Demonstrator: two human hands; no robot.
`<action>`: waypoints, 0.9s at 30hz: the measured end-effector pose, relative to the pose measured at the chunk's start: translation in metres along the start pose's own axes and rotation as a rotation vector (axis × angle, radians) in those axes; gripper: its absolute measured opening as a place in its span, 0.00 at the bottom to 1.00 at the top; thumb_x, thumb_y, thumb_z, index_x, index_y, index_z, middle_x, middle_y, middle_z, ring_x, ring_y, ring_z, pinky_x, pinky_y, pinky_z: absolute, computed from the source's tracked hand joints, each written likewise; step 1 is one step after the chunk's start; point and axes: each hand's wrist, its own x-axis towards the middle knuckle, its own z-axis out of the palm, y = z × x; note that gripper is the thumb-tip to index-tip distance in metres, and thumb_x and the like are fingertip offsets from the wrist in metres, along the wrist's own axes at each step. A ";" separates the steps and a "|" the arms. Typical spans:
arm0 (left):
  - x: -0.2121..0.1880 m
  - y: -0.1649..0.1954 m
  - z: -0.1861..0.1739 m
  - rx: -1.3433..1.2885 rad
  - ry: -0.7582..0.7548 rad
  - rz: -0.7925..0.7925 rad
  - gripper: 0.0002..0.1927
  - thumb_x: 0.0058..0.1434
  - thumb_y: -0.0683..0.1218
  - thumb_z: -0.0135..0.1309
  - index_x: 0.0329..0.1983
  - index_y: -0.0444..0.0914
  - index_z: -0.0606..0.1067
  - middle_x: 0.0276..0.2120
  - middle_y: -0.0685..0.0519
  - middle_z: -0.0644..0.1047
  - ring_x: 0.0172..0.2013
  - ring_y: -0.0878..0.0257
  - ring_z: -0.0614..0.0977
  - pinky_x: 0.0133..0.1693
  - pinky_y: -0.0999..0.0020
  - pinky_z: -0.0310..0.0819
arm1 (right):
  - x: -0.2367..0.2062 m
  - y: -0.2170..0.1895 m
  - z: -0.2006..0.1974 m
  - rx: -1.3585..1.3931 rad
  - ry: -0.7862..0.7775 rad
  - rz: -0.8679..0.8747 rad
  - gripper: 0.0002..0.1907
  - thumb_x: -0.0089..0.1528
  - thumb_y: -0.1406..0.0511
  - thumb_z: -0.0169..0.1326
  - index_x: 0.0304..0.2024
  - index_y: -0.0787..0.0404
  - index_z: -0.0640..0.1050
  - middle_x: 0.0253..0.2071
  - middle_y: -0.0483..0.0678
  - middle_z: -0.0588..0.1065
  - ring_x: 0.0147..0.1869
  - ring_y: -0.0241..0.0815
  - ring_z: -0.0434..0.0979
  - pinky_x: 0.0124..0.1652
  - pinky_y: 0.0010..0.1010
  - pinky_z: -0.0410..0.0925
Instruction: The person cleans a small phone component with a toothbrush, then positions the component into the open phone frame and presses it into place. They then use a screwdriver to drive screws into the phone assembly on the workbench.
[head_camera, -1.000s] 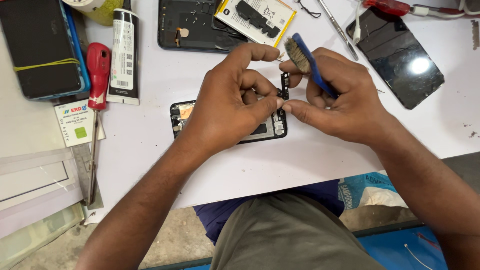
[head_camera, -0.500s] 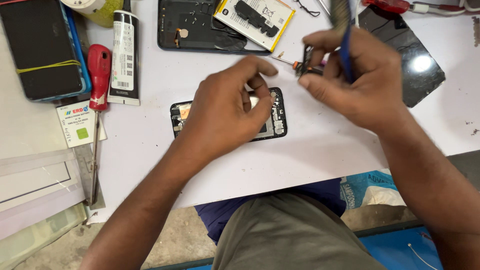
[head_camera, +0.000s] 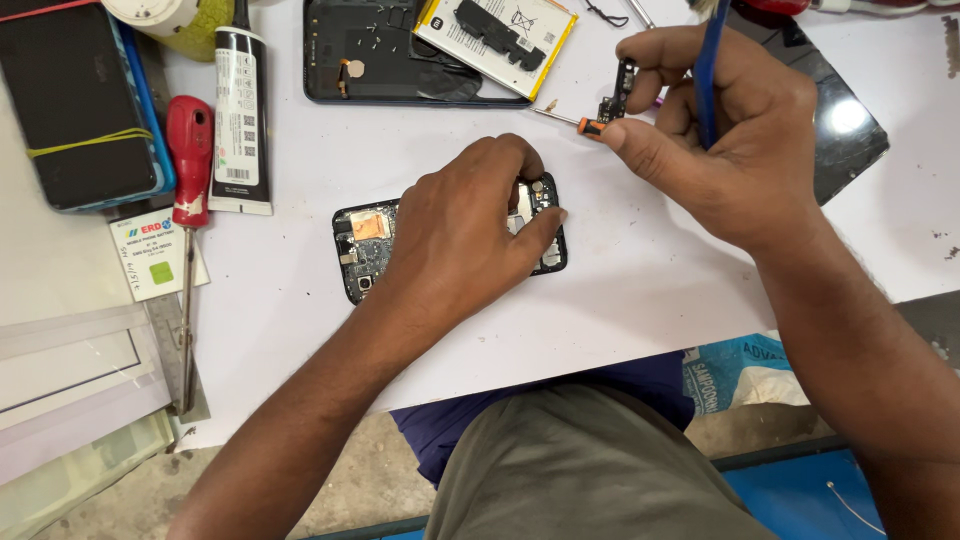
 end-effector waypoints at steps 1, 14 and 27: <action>0.000 0.000 0.001 0.002 0.023 0.016 0.18 0.55 0.49 0.66 0.42 0.37 0.74 0.32 0.48 0.77 0.28 0.55 0.81 0.30 0.55 0.73 | 0.000 -0.001 0.000 0.011 0.000 0.004 0.22 0.62 0.67 0.66 0.55 0.69 0.75 0.40 0.44 0.76 0.30 0.21 0.66 0.28 0.15 0.58; -0.001 -0.002 0.009 -0.025 0.095 0.030 0.17 0.56 0.46 0.63 0.45 0.37 0.72 0.34 0.48 0.78 0.29 0.54 0.82 0.31 0.54 0.74 | -0.001 -0.004 0.001 0.044 -0.006 0.035 0.21 0.63 0.68 0.66 0.56 0.68 0.75 0.41 0.43 0.75 0.30 0.20 0.65 0.29 0.15 0.58; -0.003 -0.012 -0.005 -0.153 0.041 0.030 0.16 0.53 0.40 0.61 0.45 0.37 0.73 0.31 0.50 0.76 0.31 0.55 0.81 0.35 0.56 0.74 | -0.003 0.005 0.006 0.011 -0.061 0.045 0.21 0.64 0.69 0.66 0.57 0.69 0.76 0.41 0.44 0.76 0.30 0.20 0.65 0.28 0.14 0.58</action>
